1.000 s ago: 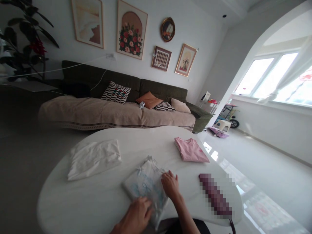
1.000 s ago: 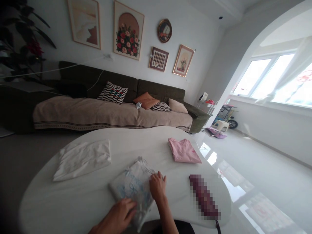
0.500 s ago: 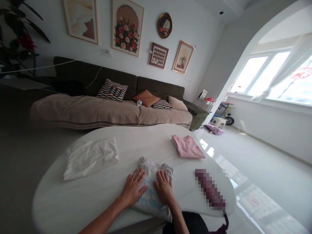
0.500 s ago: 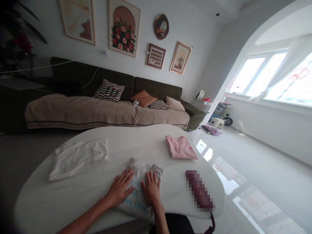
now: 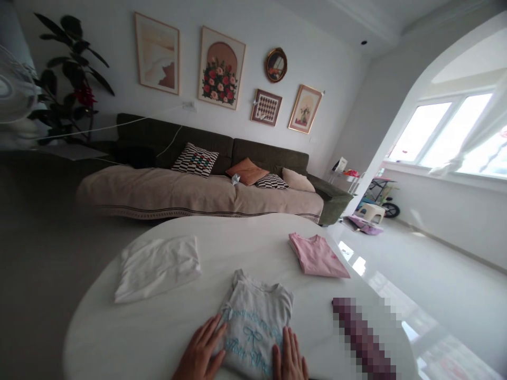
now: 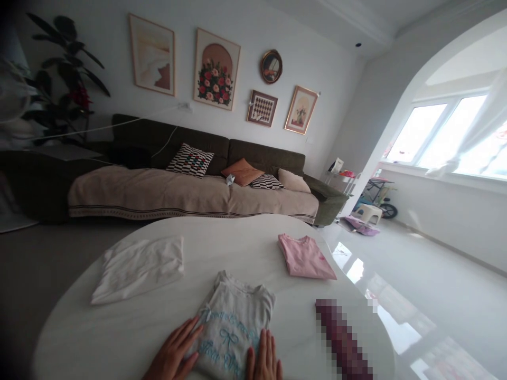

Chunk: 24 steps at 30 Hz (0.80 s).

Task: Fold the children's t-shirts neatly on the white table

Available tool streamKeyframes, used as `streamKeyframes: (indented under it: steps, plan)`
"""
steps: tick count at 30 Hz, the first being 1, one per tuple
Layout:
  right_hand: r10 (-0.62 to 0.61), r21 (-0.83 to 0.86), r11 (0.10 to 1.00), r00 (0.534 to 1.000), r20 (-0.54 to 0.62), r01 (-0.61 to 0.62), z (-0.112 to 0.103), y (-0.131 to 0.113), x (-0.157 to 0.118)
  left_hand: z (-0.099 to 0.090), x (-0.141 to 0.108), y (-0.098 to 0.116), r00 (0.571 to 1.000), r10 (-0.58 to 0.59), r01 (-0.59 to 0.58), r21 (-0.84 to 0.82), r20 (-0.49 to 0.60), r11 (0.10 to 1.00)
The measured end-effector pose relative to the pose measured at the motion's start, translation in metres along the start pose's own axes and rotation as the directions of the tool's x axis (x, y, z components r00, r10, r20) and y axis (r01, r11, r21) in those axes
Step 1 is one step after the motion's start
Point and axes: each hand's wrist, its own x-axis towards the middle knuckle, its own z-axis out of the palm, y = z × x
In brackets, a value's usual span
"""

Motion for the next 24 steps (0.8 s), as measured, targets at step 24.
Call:
streamKeyframes:
  steps: [24]
  plan:
    - [-0.061,0.289,0.957,0.961,0.271,-0.020,-0.083,-0.023,0.060,-0.031,0.047,0.023,0.845,-0.370,0.535,-0.603,0.387,0.591]
